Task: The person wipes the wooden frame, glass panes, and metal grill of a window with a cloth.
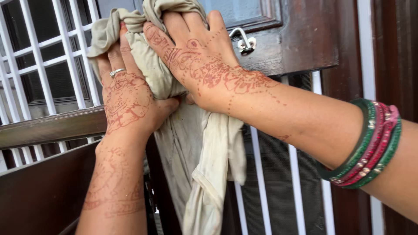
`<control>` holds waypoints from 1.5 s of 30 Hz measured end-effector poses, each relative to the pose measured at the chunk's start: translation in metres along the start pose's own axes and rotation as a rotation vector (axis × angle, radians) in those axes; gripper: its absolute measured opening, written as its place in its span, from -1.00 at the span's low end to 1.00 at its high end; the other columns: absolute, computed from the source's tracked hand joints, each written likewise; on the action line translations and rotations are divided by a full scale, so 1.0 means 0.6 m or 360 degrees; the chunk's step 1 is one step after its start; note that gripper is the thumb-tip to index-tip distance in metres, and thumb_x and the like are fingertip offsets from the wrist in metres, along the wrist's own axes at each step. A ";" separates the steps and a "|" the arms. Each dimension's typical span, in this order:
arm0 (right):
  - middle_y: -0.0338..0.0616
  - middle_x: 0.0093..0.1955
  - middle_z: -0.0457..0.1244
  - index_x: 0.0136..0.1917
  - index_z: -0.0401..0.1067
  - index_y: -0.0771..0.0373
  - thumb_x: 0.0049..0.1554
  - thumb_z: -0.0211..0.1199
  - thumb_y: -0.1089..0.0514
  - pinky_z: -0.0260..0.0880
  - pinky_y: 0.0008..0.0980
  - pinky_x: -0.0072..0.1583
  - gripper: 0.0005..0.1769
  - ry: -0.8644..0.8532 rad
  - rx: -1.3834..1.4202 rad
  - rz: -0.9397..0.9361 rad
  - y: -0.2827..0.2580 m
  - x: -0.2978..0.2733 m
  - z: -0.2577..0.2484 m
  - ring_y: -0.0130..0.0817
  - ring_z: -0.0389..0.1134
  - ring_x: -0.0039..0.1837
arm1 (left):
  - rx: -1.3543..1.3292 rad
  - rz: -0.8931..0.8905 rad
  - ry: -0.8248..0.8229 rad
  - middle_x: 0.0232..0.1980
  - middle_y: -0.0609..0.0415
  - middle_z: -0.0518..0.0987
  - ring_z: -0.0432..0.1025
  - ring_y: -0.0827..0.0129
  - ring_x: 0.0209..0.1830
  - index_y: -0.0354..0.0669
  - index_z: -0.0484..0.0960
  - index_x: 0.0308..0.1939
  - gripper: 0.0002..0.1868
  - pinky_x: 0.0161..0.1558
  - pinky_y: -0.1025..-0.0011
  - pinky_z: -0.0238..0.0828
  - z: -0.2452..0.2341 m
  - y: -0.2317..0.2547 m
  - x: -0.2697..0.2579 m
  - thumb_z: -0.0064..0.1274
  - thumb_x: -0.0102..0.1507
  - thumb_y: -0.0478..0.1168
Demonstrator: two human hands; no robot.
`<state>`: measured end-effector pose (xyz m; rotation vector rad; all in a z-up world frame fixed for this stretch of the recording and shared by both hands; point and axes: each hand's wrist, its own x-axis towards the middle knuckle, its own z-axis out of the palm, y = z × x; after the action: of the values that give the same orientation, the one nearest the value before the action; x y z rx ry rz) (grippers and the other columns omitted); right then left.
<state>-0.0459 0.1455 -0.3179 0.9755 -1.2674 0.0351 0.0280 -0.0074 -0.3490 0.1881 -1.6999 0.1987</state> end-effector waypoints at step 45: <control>0.26 0.50 0.10 0.67 -0.18 0.03 -0.07 0.38 0.14 -0.28 0.27 0.56 0.17 0.0158 -0.0040 -0.0023 -0.025 0.028 0.052 0.16 0.18 0.47 | 0.0127 0.0127 0.0066 0.57 -0.59 0.01 0.09 -0.26 0.51 -0.01 -0.03 0.60 0.35 0.38 0.23 0.18 -0.001 -0.023 -0.014 0.60 -0.05 0.07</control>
<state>-0.0566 0.1089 -0.3141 0.9499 -1.1670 0.0553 0.0329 -0.0206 -0.3568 0.1744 -1.6605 0.3283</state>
